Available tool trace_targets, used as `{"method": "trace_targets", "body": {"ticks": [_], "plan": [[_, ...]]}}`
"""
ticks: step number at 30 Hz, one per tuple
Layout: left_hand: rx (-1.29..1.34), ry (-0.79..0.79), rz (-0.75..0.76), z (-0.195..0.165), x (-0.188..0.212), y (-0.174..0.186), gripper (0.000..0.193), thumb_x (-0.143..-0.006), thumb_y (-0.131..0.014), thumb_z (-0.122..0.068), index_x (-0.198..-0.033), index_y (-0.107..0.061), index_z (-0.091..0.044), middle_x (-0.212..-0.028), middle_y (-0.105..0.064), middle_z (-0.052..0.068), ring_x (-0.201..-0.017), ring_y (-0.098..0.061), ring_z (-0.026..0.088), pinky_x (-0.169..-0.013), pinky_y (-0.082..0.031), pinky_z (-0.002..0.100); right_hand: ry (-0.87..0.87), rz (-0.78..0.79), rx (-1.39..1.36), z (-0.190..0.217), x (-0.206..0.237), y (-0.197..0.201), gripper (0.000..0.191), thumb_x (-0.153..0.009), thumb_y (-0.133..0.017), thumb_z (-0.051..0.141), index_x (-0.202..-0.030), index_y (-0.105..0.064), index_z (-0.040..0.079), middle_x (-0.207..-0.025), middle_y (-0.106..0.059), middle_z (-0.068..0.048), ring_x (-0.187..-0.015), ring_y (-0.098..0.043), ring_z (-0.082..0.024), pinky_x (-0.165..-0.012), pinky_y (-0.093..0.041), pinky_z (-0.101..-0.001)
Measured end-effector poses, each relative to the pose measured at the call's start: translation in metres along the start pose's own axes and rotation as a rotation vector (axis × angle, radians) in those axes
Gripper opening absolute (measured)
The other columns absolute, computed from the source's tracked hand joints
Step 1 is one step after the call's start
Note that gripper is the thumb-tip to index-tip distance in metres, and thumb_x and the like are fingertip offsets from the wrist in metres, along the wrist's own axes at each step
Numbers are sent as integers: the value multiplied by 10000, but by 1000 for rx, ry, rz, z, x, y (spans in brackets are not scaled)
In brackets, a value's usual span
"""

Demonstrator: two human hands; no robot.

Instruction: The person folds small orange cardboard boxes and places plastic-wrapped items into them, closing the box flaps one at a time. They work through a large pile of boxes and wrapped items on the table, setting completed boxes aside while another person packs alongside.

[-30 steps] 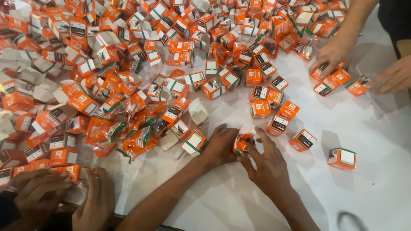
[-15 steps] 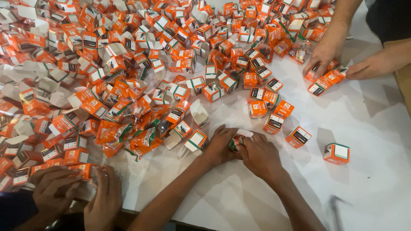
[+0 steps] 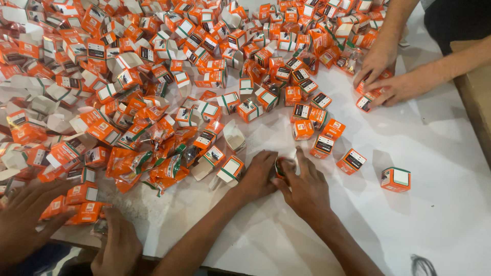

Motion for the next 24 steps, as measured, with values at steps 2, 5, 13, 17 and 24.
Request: {"method": "trace_targets", "body": {"ticks": [2,5,13,17,24], "plan": [[81,38,-33,-4,1,4,657,-765,-812,-226,-1314,-534,3,-1251,-585,209,-1173,-591,388,-1035,-497,437,-16,71,-11,3,-5,-2,542,-864,-739,433,-1265,-648,80,-1418,-488,-265,-1179,-591,-370,-889,-517,-521],[179,243,8,-8,4,5,715,-808,-837,-259,-1404,-528,-12,-1223,-625,196,-1129,-634,359,-959,-526,413,-62,168,9,-3,-7,-5,480,-848,-753,458,-1193,-668,135,-1364,-521,-222,-1141,-608,-364,-889,-509,-513],[459,353,-84,-11,0,10,560,-824,-862,-200,-1284,-608,-9,-1199,-760,140,-1145,-735,216,-1004,-573,345,-168,-69,-518,-38,18,-32,696,-796,-818,179,-1394,-484,56,-1115,-681,-158,-948,-717,-276,-801,-584,-392],[423,282,-58,-15,0,15,511,-892,-796,-173,-1344,-608,-26,-1178,-764,128,-1100,-743,176,-963,-595,320,-239,-162,-632,-45,22,-45,607,-843,-840,145,-1362,-533,73,-932,-764,-98,-845,-781,-208,-769,-614,-343],[128,-34,-3,-28,-2,30,556,-922,-774,-194,-1428,-571,-85,-1341,-665,147,-1095,-713,319,-904,-602,371,63,-146,-484,-31,14,-31,686,-874,-746,36,-1488,-441,17,-1137,-680,-213,-904,-721,-290,-752,-602,-343]]}}
Point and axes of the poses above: each hand's wrist, its own x-axis away from the middle knuckle, its own y-axis out of the back of the hand, z = x × y, the point moved 4 cm from there along -x, towards the middle knuckle
